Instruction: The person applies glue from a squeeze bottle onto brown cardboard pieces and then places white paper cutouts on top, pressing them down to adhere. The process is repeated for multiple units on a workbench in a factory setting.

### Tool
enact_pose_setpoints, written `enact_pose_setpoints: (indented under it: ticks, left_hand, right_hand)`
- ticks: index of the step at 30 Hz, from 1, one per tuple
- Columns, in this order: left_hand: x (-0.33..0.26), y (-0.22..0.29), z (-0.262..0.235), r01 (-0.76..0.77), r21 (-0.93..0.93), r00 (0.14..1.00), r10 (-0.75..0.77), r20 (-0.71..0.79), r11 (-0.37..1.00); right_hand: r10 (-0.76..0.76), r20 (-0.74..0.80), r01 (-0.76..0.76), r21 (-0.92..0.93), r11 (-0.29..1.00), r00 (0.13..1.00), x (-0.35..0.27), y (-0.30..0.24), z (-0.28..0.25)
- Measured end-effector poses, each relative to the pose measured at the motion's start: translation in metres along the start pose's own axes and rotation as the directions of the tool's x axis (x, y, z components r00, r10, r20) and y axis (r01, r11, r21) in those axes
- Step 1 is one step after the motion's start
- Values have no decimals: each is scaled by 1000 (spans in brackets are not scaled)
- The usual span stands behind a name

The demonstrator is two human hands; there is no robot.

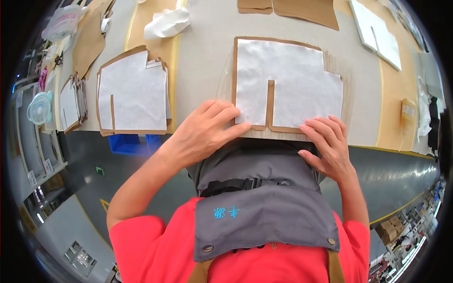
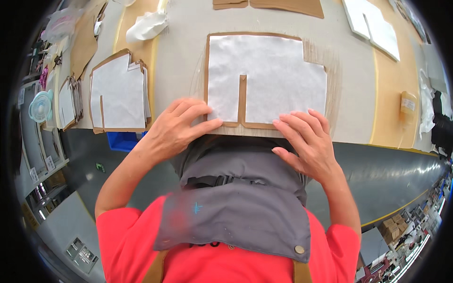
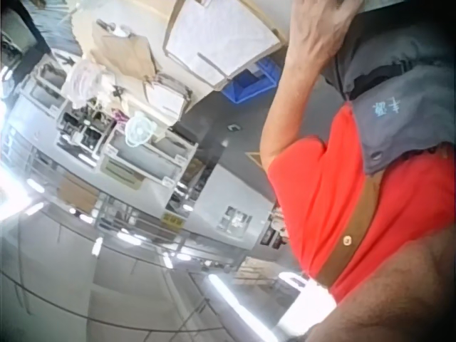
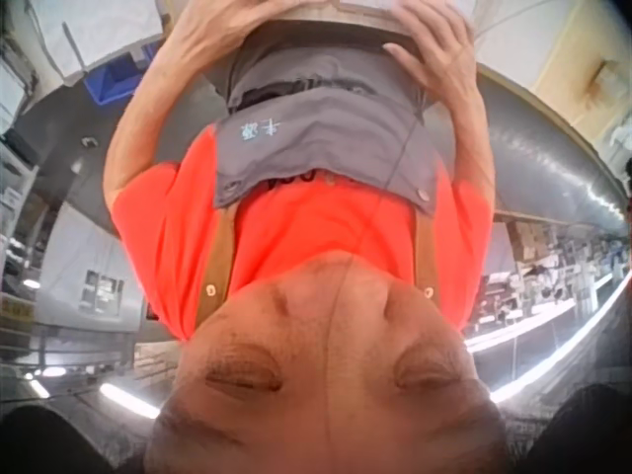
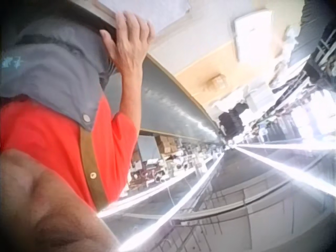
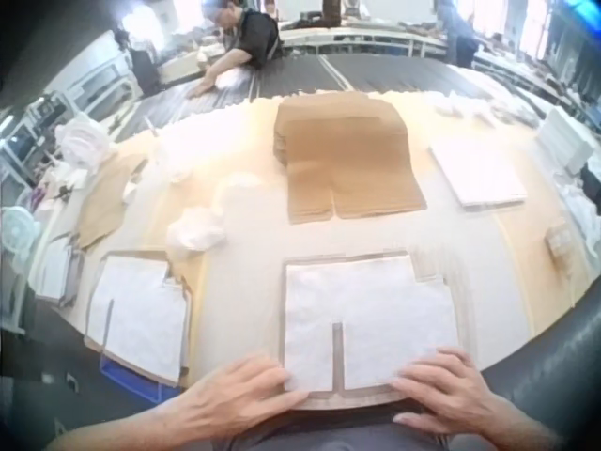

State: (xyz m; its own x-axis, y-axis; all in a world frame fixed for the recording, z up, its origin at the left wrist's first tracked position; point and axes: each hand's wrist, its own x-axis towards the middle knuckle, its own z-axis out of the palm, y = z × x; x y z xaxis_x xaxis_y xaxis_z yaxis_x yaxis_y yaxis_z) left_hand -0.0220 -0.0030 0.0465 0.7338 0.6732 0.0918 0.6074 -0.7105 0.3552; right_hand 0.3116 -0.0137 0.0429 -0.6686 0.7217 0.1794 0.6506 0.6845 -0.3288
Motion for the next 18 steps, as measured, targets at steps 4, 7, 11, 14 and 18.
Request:
enact_pose_setpoints:
  ticks: [4,7,11,14,18]
  left_hand:
    - [6,4,-4,99,-17,991,-100,-89,995]
    - [48,2,8,191,-27,946,-191,-263,981]
    - [108,-16,38,218,-18,901,-209,-380,976]
    - [121,-25,46,258,33,929,-238,-283,966]
    - [101,-31,46,404,92,905,-383,-187,910]
  right_hand:
    - [102,-89,-100,32,995,991,13,6,-15]
    - [157,-97,-158,3,987,983,50,13,-14]
    - [178,-61,-183,-102,978,982,93,30,19]
    - [245,-19,-244,-210,947,969,101,45,39]
    - [418,-9,-408,-239,881,908,81,54,38]
